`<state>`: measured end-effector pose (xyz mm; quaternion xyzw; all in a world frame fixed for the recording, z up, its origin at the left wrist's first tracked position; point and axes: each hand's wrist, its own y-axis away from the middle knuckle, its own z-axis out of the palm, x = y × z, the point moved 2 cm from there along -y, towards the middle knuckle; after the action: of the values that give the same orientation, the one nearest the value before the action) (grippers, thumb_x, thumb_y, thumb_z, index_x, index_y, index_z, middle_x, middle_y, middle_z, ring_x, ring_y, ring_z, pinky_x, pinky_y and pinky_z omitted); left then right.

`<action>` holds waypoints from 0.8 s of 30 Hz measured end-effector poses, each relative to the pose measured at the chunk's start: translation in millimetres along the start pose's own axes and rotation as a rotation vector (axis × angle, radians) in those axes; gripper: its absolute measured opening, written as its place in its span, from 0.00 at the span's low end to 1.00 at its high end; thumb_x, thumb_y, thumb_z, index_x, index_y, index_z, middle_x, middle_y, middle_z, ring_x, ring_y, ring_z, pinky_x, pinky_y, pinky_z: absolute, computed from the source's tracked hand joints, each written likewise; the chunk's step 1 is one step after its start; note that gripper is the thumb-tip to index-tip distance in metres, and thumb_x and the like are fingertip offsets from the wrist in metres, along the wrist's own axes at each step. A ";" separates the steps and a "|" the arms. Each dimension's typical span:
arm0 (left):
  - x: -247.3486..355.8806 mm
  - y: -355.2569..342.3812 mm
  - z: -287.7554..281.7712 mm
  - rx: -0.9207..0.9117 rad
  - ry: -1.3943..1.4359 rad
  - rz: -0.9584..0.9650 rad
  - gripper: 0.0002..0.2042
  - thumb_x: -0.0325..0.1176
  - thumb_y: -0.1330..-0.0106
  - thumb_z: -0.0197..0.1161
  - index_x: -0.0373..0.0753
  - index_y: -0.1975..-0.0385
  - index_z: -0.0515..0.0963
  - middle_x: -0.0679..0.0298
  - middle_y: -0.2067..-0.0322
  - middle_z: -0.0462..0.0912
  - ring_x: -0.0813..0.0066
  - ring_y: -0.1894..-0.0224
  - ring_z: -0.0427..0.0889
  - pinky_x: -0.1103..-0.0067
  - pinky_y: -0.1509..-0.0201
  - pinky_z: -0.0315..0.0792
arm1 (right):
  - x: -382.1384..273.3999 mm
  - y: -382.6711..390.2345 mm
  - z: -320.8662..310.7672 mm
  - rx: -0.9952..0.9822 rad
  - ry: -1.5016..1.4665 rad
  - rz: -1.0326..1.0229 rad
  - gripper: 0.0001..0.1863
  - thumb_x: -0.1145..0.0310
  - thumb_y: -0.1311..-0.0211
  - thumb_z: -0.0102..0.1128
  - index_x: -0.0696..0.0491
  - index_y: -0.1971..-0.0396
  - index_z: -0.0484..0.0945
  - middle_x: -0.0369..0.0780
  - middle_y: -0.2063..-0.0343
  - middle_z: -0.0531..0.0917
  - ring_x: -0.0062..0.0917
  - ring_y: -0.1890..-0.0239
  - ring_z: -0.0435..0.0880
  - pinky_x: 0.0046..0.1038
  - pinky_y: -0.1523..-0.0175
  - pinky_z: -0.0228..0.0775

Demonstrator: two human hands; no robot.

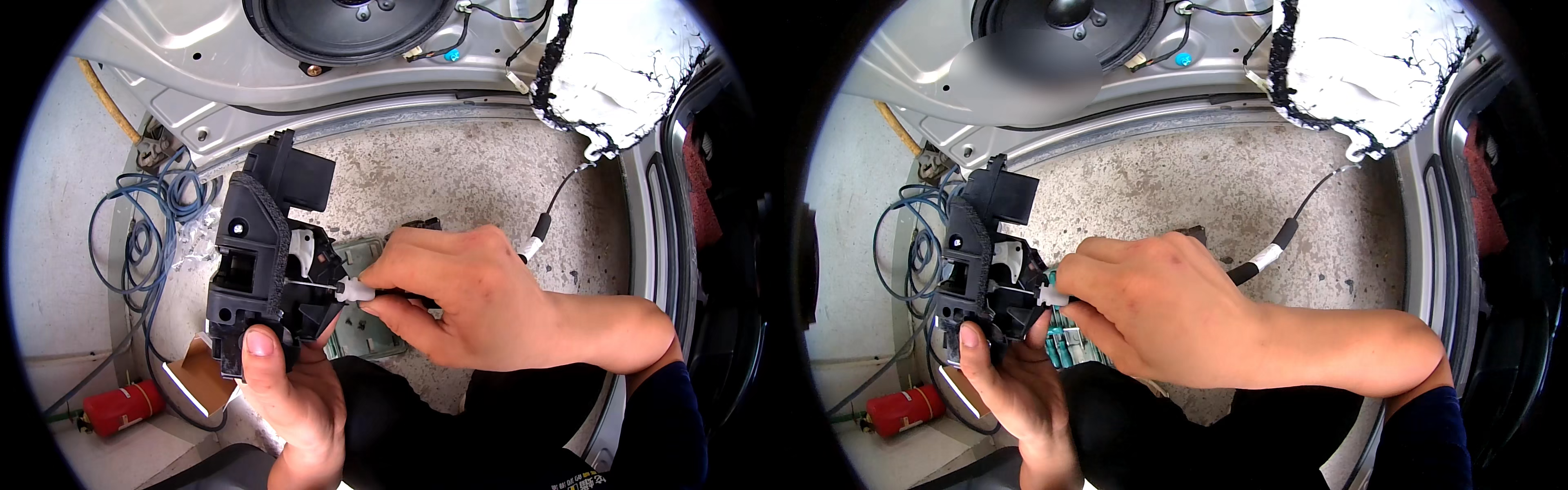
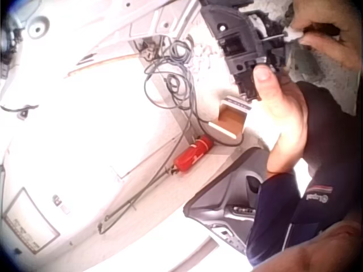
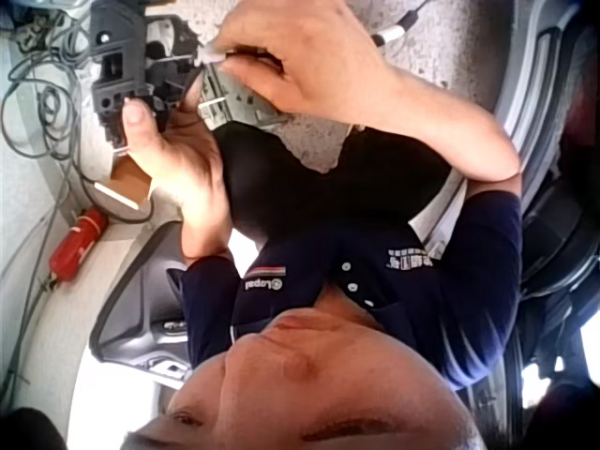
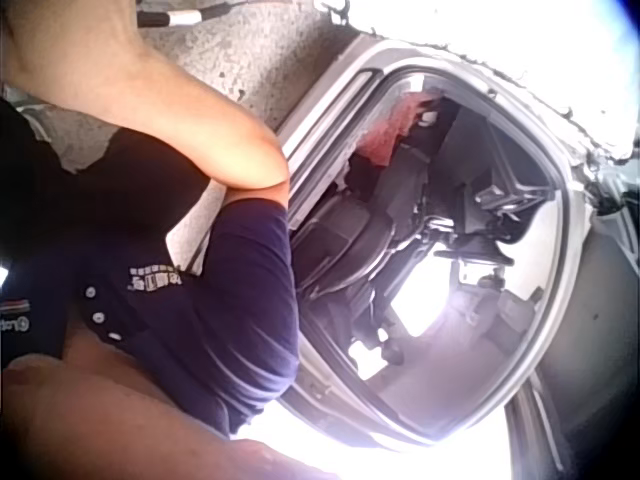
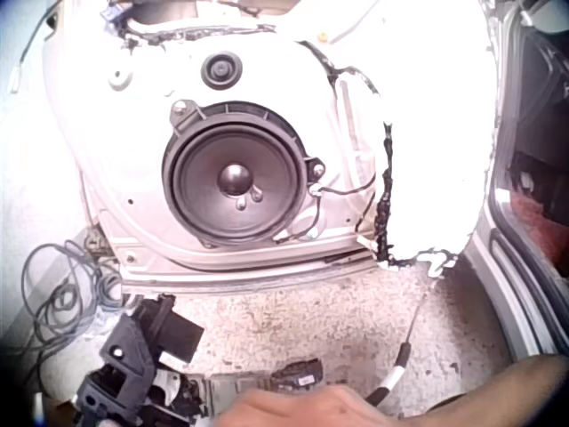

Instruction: The person removes a car door lock actuator from the door frame using a pry bar to lever internal components, then disconnects the mechanical cables and electrical connector by hand.

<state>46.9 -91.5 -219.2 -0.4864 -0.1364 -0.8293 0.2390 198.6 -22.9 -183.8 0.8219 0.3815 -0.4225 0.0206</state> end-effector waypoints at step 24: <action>-1.3 3.8 0.5 0.011 -0.036 0.014 0.26 0.47 0.34 0.52 0.34 0.42 0.66 0.56 0.53 0.78 0.68 0.55 0.81 0.77 0.57 0.81 | -2.9 3.5 11.4 0.075 0.179 -0.114 0.06 0.72 0.48 0.59 0.55 0.72 0.72 0.38 0.77 0.73 0.32 0.78 0.79 0.33 0.78 0.69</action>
<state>49.8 -94.1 -220.1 -0.5012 -0.1417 -0.8178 0.2449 192.1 -31.3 -190.1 0.8336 0.4117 -0.3618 -0.0687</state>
